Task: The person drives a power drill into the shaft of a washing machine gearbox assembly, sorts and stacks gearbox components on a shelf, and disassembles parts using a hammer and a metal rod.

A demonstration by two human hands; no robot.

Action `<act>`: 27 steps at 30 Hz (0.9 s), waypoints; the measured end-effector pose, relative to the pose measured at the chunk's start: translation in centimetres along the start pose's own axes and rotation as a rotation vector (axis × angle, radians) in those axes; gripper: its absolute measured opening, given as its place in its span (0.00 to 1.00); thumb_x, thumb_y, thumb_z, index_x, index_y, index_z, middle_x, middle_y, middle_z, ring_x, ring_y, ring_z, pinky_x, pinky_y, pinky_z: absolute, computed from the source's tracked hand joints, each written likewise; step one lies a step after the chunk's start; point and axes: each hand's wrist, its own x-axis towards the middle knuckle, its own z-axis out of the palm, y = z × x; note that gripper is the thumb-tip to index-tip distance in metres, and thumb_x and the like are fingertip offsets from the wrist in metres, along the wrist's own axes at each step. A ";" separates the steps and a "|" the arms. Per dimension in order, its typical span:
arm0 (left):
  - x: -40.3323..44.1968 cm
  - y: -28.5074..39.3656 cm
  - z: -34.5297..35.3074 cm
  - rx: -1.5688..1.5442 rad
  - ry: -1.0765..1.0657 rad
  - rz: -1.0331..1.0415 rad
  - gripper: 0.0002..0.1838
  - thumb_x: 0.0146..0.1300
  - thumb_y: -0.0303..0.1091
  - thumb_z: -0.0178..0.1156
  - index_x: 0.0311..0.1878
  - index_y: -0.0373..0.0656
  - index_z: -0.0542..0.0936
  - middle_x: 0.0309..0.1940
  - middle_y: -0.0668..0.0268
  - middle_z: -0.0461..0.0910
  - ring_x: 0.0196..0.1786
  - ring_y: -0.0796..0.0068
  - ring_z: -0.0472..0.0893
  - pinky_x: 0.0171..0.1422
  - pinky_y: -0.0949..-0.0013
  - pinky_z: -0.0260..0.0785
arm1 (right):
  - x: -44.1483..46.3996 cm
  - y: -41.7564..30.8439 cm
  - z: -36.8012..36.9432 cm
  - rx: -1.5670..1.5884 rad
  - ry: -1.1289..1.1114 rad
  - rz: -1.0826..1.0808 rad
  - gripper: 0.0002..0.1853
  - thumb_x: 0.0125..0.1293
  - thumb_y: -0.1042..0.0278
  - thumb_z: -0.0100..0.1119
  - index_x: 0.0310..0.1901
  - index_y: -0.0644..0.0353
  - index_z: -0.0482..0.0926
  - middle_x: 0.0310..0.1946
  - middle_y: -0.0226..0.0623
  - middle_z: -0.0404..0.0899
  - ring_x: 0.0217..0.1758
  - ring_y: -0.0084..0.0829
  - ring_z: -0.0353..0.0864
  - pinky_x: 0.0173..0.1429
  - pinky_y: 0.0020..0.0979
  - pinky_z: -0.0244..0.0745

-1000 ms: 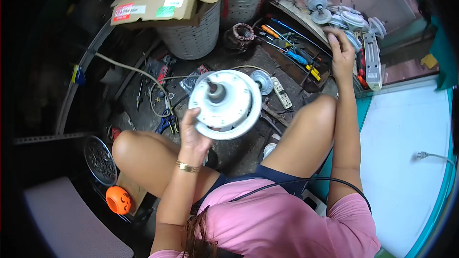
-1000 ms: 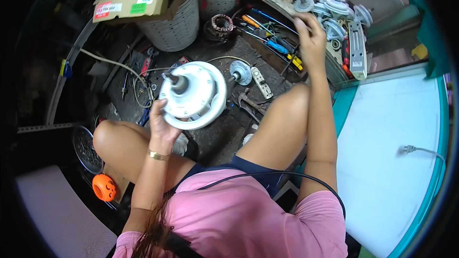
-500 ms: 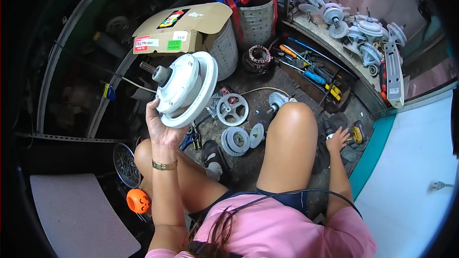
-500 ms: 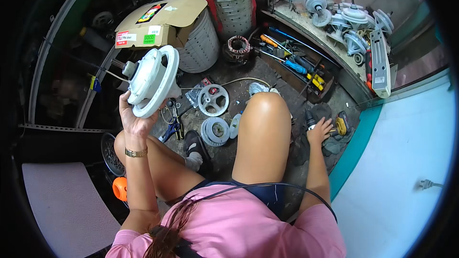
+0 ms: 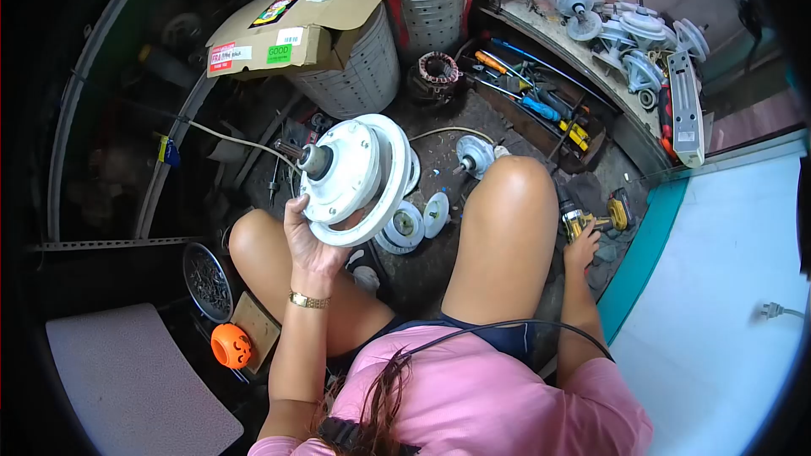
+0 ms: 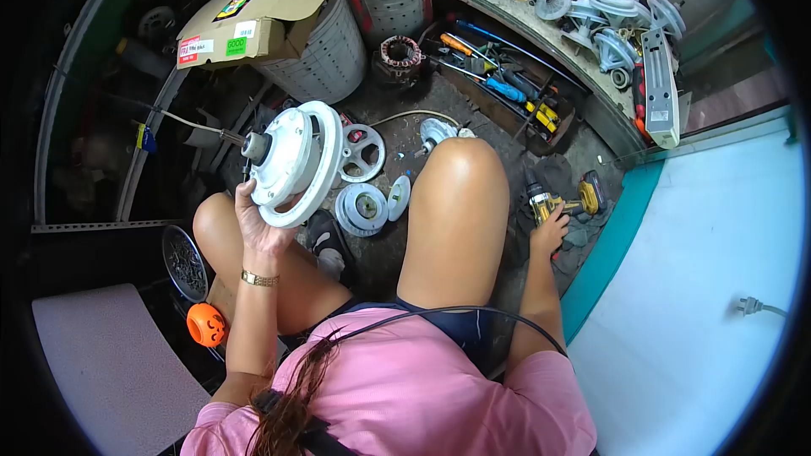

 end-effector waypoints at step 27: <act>0.6 0.6 1.1 0.063 0.034 -0.049 0.36 0.53 0.39 0.61 0.65 0.38 0.65 0.65 0.45 0.63 0.71 0.32 0.51 0.50 0.60 0.82 | 2.3 2.2 -0.5 0.477 0.004 0.122 0.32 0.61 0.58 0.60 0.66 0.54 0.61 0.55 0.50 0.66 0.61 0.53 0.67 0.60 0.48 0.68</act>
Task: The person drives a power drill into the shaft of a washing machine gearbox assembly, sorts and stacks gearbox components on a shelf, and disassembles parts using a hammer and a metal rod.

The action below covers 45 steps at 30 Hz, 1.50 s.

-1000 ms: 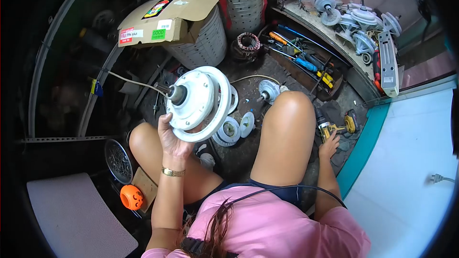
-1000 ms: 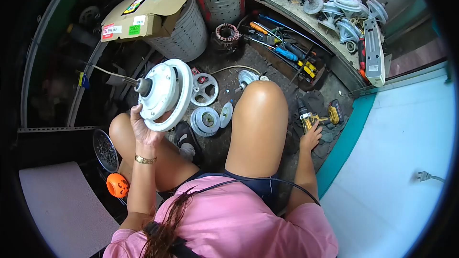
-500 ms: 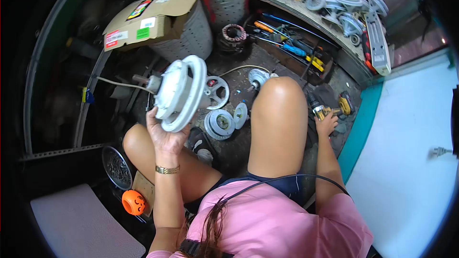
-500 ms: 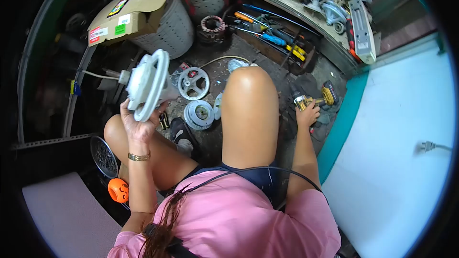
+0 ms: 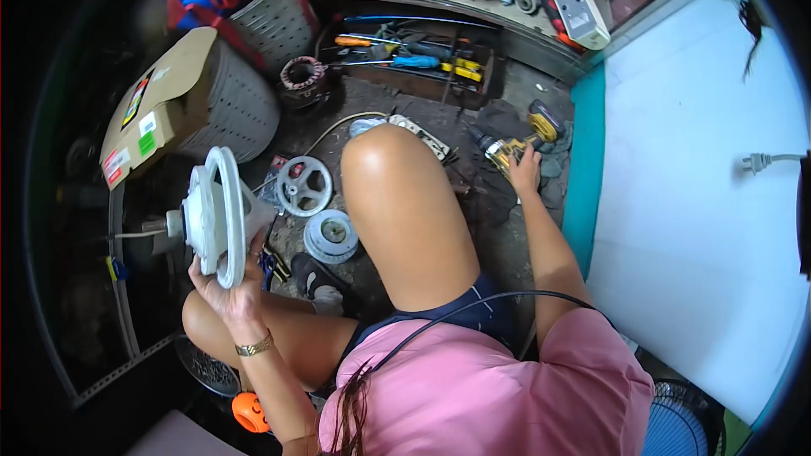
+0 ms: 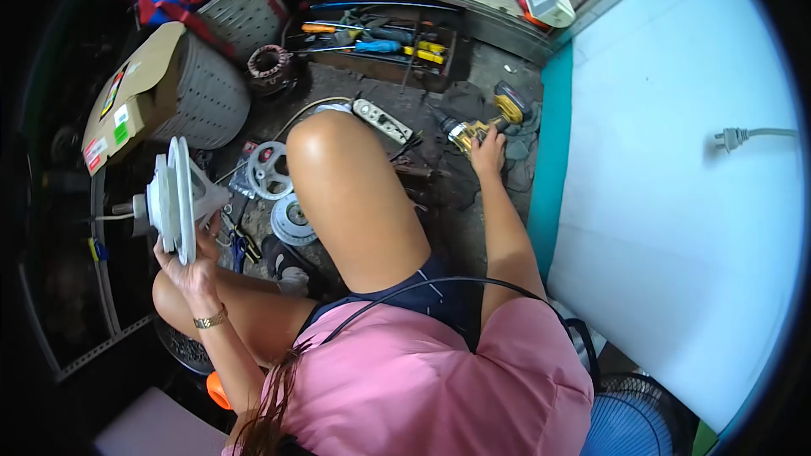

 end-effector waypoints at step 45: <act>-3.5 -6.0 -6.0 0.254 -0.025 0.267 0.28 0.54 0.30 0.60 0.60 0.34 0.67 0.50 0.58 0.77 0.52 0.69 0.78 0.60 0.66 0.71 | -8.3 -25.5 -27.5 0.602 -0.725 -0.199 0.23 0.64 0.52 0.59 0.47 0.66 0.73 0.33 0.40 0.80 0.23 0.28 0.80 0.28 0.27 0.80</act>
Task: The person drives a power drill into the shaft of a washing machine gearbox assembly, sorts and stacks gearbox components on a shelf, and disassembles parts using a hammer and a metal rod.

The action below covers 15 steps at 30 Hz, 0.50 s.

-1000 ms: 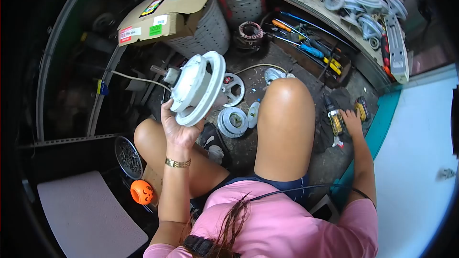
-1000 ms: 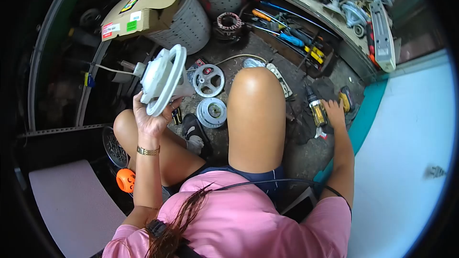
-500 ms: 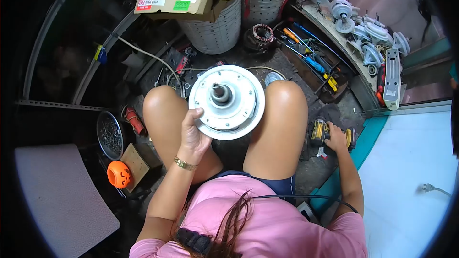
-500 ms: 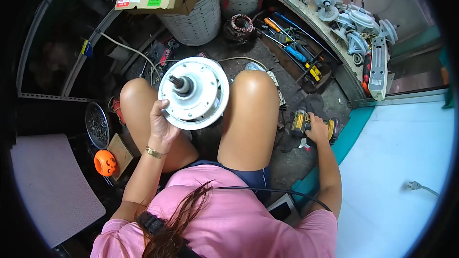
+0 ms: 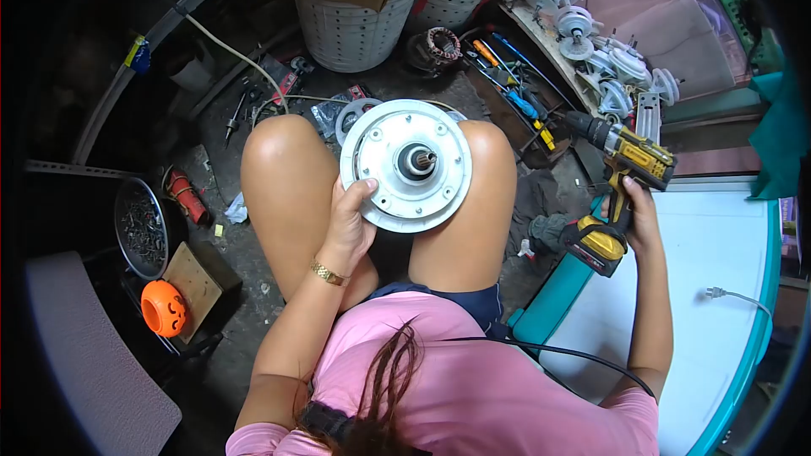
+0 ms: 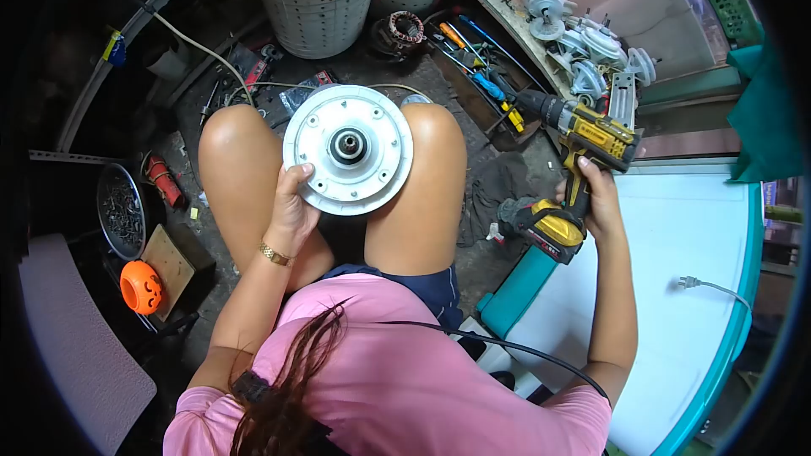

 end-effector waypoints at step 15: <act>-0.5 0.0 0.4 -0.006 -0.043 0.061 0.30 0.54 0.31 0.60 0.61 0.33 0.66 0.51 0.59 0.76 0.53 0.70 0.78 0.61 0.65 0.70 | -8.2 -10.6 11.7 -0.429 -0.208 -0.018 0.22 0.60 0.63 0.59 0.51 0.69 0.73 0.34 0.38 0.80 0.26 0.26 0.80 0.31 0.26 0.75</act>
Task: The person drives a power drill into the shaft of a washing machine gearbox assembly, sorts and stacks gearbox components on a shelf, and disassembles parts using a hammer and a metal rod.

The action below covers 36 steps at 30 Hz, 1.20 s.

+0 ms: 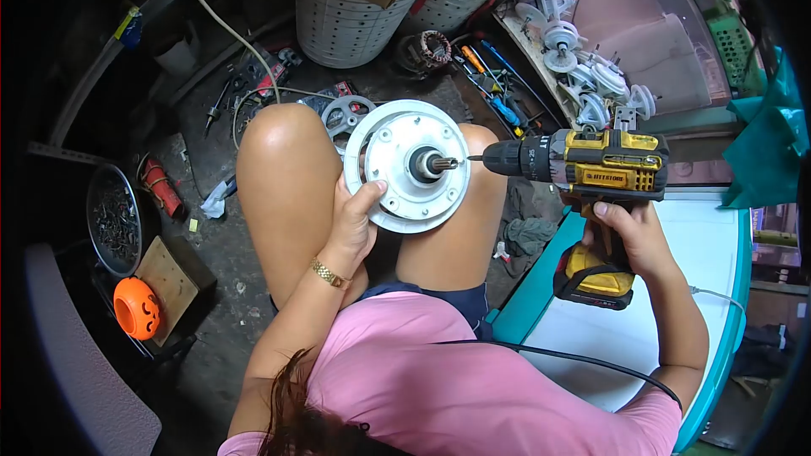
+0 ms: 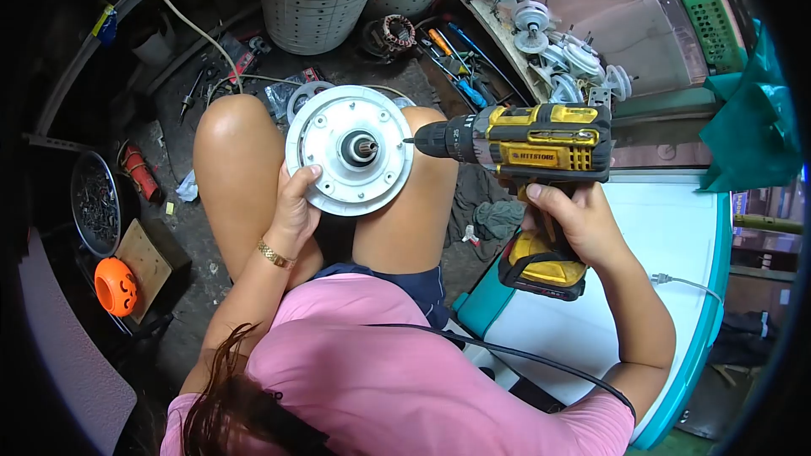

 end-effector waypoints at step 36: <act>0.0 -0.1 -0.1 -0.038 -0.008 -0.025 0.29 0.55 0.29 0.59 0.61 0.34 0.66 0.51 0.58 0.77 0.52 0.70 0.79 0.60 0.65 0.72 | -0.2 -3.1 1.6 -0.203 -0.016 -0.015 0.16 0.60 0.70 0.61 0.49 0.67 0.76 0.37 0.34 0.80 0.35 0.23 0.77 0.41 0.27 0.74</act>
